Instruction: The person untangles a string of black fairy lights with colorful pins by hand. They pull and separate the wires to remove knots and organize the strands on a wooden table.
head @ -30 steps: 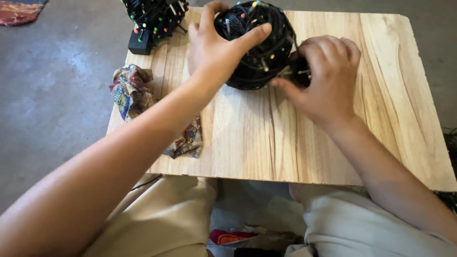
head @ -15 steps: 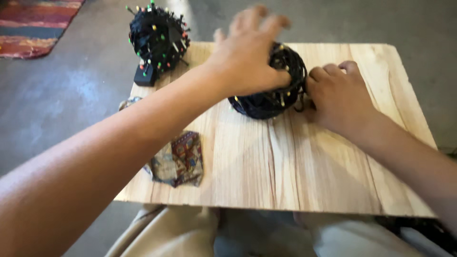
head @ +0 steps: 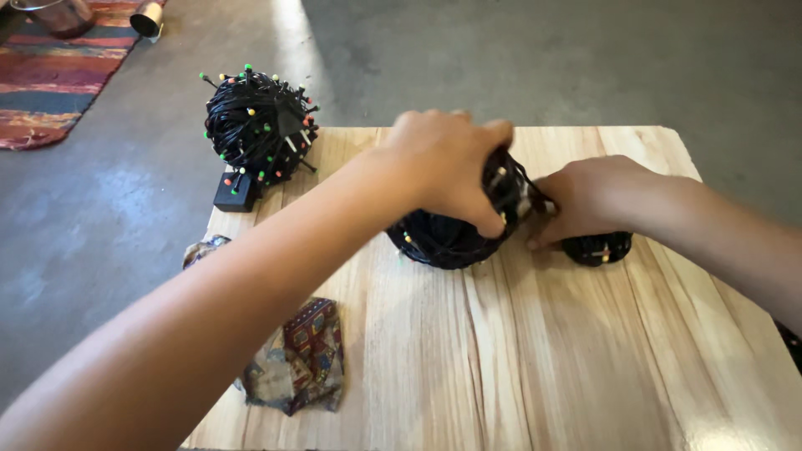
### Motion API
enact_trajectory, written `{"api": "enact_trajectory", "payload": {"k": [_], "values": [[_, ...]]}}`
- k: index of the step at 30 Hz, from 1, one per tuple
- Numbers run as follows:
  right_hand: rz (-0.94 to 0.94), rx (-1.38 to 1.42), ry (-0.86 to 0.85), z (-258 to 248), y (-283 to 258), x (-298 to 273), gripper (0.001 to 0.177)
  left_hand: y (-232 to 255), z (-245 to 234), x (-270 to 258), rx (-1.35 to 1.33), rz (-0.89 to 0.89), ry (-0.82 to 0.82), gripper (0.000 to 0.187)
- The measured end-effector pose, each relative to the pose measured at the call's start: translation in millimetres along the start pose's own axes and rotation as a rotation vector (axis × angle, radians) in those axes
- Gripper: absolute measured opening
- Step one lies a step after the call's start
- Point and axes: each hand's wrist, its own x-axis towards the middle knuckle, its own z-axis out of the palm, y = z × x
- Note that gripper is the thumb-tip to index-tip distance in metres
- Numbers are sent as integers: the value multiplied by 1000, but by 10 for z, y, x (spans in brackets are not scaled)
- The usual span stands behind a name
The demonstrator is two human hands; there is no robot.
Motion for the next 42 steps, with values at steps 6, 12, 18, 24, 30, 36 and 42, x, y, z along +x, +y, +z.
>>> {"api": "enact_trajectory", "payload": {"k": [6,12,18,24,30,36,42], "values": [[-229,292,395,247,407,87,74,-310,253,-270,-244,-67,330,82],[-274,742,259,417,606,79,53,-433,268,-383,-336,-63,336,82],[-335,624,272,705,808,176,64,-482,225,-320,-319,81,266,86],[-240,735,258,806,1219,251,77,-415,216,-304,-344,57,192,88],[-224,1106,288,876,1473,286,49,-290,141,-333,-347,-55,103,94],[-378,1052,340,1094,1925,569,28,-53,75,-201,-106,-249,34,107],[-278,1031,318,1171,2294,659,27,-143,-2,-225,-290,-283,-83,125]]}}
